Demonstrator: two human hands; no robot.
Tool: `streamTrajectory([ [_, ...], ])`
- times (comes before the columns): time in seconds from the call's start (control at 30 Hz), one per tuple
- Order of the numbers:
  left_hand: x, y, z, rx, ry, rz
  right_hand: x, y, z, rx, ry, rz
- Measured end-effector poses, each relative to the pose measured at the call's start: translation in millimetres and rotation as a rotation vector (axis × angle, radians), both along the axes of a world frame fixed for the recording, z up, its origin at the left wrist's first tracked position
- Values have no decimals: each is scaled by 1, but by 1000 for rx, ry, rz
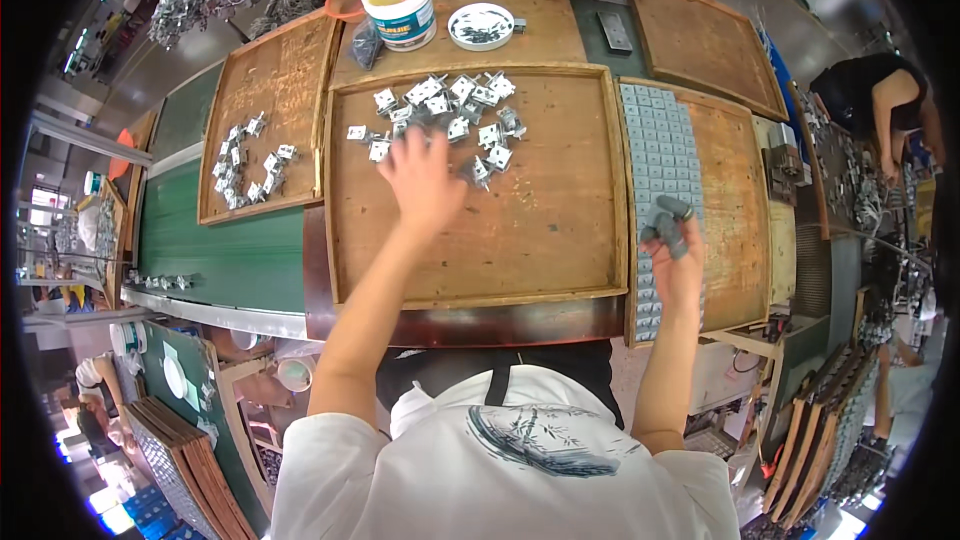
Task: Assembling small electronic components and placing them into a grid-style tray at a workstation.
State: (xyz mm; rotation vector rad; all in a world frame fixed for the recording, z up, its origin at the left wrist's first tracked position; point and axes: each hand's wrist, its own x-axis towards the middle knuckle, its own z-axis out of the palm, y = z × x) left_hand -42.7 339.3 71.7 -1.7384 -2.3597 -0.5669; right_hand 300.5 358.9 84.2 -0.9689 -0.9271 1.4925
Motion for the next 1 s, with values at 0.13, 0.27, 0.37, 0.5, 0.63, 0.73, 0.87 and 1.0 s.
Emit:
streamTrajectory([
  [0.13, 35, -14, -31, -21, -187, -153, -5, -25, -20, -70, 141, 52],
  [0.27, 35, -1, -39, -164, -516, 89, -12, -41, -23, -30, 63, 50],
  [0.37, 27, -14, -44, -84, -483, 39, -20, -51, -17, 22, 10, 61],
  [0.5, 29, -56, -22, 8, -1016, -70, -32, -67, -14, -14, -118, 85],
  [0.63, 43, -101, -17, 193, -1729, -234, -49, -83, -10, -31, -213, 195],
  [0.73, 53, -132, 3, 166, -1936, -282, -68, -96, 9, -76, -228, 242],
  [0.87, 60, -158, 22, 228, -1785, -309, -81, -110, 45, -15, -187, 484],
  [1.0, 54, -169, 26, 118, -1794, -364, -85, -116, 58, 614, -959, 484],
])
